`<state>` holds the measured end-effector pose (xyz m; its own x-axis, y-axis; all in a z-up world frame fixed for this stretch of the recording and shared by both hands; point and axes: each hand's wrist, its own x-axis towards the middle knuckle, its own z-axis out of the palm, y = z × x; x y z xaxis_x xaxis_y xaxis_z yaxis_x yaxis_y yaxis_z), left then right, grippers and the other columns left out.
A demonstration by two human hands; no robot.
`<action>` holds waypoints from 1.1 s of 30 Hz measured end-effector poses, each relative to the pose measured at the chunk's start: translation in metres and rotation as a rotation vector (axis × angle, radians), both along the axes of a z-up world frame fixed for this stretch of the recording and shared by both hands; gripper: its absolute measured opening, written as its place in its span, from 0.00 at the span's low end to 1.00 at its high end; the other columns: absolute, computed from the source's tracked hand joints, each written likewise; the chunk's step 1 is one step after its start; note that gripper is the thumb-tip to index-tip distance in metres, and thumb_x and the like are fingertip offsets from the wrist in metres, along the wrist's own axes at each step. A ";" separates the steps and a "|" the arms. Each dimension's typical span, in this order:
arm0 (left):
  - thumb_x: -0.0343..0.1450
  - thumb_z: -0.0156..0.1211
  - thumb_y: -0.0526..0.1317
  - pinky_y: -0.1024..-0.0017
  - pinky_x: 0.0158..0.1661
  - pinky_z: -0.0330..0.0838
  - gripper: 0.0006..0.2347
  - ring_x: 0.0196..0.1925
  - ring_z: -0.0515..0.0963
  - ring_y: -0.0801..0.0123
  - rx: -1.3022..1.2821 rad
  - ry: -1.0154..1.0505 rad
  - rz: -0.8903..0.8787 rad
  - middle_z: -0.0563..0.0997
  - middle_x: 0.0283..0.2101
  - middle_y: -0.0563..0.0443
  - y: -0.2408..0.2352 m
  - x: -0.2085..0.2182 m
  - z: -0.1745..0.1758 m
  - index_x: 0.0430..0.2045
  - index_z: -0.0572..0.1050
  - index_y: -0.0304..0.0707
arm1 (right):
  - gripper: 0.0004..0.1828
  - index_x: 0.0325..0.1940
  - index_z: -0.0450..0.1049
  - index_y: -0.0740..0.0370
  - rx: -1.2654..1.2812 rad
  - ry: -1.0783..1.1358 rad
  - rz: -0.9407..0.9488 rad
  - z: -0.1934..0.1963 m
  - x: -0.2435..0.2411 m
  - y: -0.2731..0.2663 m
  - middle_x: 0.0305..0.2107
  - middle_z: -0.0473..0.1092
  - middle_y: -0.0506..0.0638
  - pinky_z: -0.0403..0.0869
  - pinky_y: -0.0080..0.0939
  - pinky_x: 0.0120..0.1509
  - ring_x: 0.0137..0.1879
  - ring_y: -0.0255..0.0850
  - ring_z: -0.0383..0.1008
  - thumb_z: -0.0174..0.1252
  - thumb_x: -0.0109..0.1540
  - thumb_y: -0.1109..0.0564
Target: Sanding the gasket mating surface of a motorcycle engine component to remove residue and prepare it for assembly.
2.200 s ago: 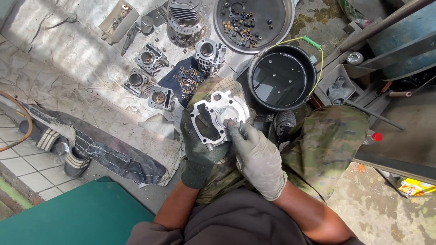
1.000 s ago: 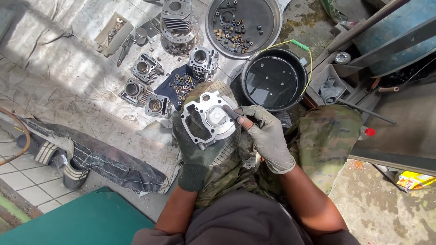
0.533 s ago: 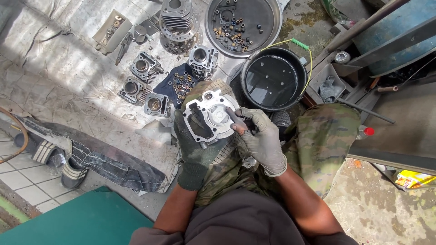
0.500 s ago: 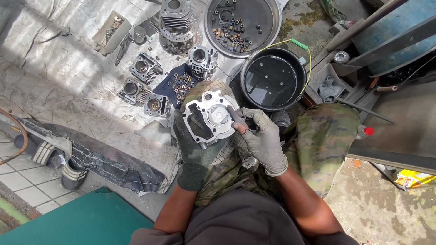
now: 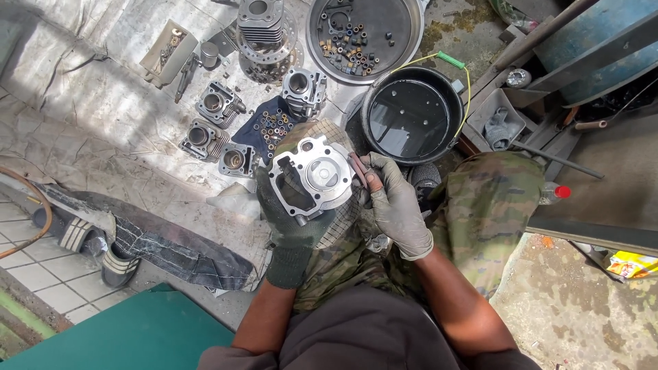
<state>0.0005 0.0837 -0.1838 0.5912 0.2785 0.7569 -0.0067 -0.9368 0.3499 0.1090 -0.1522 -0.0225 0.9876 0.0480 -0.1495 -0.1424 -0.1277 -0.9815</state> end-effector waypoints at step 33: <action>0.70 0.51 0.60 0.56 0.58 0.74 0.35 0.61 0.74 0.45 -0.109 -0.050 -0.139 0.70 0.59 0.29 -0.004 0.009 -0.019 0.65 0.65 0.27 | 0.12 0.41 0.79 0.62 0.191 0.179 -0.104 0.004 0.007 -0.004 0.27 0.74 0.48 0.72 0.29 0.39 0.32 0.30 0.71 0.73 0.56 0.62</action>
